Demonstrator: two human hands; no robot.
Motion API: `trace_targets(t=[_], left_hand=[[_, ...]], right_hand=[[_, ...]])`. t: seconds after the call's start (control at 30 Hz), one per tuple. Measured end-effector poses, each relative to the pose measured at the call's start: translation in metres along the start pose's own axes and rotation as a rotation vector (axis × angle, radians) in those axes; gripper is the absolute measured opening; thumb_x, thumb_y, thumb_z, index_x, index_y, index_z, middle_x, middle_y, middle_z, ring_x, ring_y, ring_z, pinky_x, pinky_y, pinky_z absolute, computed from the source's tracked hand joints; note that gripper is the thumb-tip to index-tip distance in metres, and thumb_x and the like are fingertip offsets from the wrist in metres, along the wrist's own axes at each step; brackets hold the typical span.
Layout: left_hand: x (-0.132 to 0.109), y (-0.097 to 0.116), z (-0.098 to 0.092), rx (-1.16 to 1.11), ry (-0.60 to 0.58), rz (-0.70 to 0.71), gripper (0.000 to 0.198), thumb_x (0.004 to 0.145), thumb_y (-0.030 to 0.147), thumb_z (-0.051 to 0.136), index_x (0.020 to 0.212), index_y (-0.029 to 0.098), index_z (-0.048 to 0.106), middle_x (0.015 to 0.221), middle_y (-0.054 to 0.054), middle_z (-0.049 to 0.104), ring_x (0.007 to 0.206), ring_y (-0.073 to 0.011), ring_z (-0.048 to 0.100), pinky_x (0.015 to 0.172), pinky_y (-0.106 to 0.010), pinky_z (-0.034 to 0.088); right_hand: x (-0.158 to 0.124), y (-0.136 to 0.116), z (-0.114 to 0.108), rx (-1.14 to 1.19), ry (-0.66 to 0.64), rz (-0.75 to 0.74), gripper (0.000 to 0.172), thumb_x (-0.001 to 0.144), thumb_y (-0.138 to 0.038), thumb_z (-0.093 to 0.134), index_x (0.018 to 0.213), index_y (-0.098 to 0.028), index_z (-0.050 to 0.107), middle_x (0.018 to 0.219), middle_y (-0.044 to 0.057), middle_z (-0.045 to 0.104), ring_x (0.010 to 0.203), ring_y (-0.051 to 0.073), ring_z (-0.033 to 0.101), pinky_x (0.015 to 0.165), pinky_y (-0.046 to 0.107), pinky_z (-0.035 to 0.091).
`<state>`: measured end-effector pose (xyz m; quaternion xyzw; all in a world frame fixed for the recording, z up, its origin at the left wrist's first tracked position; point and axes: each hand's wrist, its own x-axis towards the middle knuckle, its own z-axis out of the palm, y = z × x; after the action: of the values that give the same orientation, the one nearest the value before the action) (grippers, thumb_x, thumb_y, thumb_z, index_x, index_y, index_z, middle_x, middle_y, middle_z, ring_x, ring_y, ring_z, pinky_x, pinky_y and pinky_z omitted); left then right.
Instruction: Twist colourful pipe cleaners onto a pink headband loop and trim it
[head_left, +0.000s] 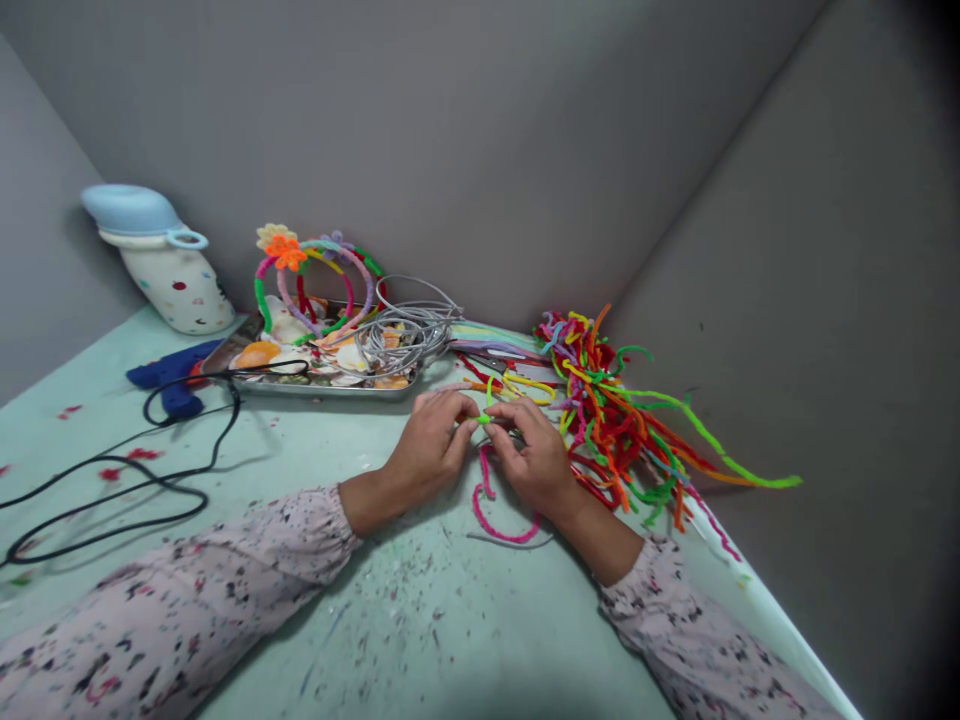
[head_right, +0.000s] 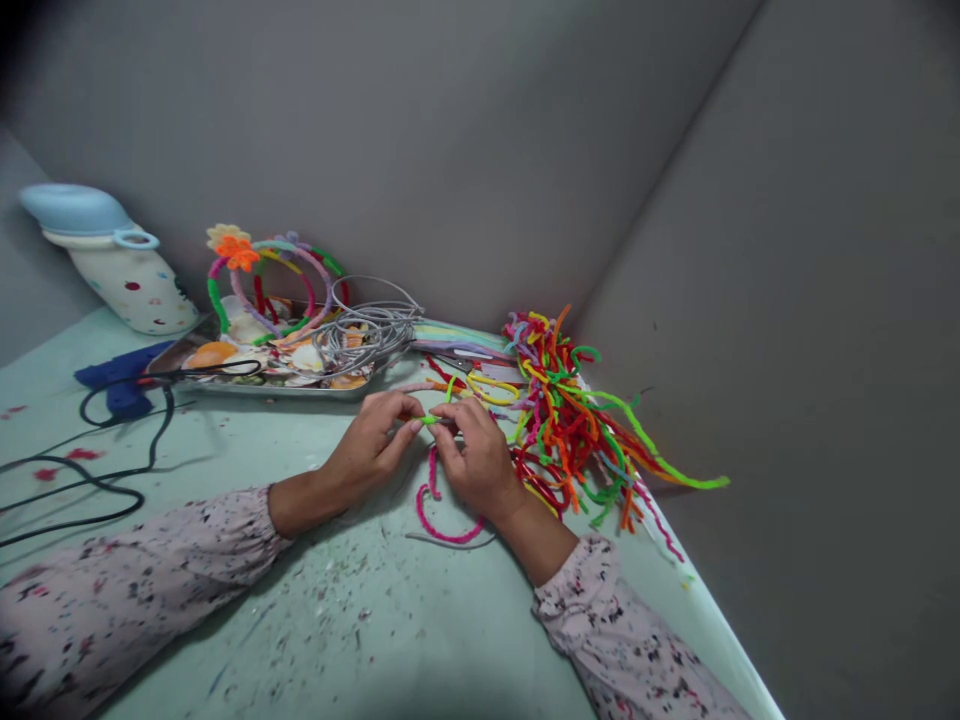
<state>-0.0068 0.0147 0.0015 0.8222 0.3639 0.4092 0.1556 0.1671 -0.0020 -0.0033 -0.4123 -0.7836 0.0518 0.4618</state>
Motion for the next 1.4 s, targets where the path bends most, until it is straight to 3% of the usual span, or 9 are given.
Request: trace_targets(t=[0.53, 0.67, 0.83, 1.4], left_hand=[[-0.0002, -0.0001, 0.0003, -0.034, -0.039, 0.024, 0.007, 0.089, 0.02, 0.048, 0.092, 0.017, 0.054, 0.089, -0.004, 0.062, 0.086, -0.0198, 0.054, 0.083, -0.038, 0.037], [-0.0002, 0.0013, -0.0007, -0.029, -0.021, 0.023, 0.008, 0.09, 0.021, 0.047, 0.092, 0.018, 0.055, 0.089, -0.004, 0.063, 0.086, -0.0191, 0.054, 0.084, -0.036, 0.038], [0.0004, 0.0019, -0.0013, -0.031, 0.019, 0.014, 0.012, 0.091, 0.019, 0.045, 0.097, 0.019, 0.055, 0.098, -0.005, 0.064, 0.097, -0.0204, 0.054, 0.09, -0.037, 0.037], [0.0003, 0.0006, 0.0001, -0.057, -0.049, 0.021, 0.012, 0.092, 0.021, 0.045, 0.093, 0.018, 0.056, 0.092, -0.004, 0.064, 0.091, -0.0196, 0.056, 0.086, -0.037, 0.037]], right_hand=[[-0.0005, 0.0015, 0.0005, -0.032, -0.085, -0.009, 0.008, 0.092, -0.018, 0.048, 0.091, -0.021, 0.055, 0.087, 0.006, 0.058, 0.086, 0.021, 0.054, 0.08, 0.038, 0.046], [-0.0004, -0.0011, 0.0004, 0.024, -0.031, 0.024, 0.006, 0.09, -0.019, 0.053, 0.095, -0.021, 0.056, 0.089, 0.005, 0.058, 0.086, 0.02, 0.056, 0.08, 0.036, 0.047], [-0.0021, 0.0, 0.0009, 0.106, 0.063, 0.13, 0.024, 0.09, -0.018, 0.051, 0.114, -0.021, 0.051, 0.1, 0.006, 0.058, 0.088, 0.019, 0.058, 0.079, 0.035, 0.049], [-0.0039, 0.0043, 0.0015, 0.122, 0.148, 0.046, 0.019, 0.088, -0.012, 0.053, 0.104, -0.023, 0.054, 0.095, 0.004, 0.058, 0.091, 0.019, 0.057, 0.081, 0.034, 0.048]])
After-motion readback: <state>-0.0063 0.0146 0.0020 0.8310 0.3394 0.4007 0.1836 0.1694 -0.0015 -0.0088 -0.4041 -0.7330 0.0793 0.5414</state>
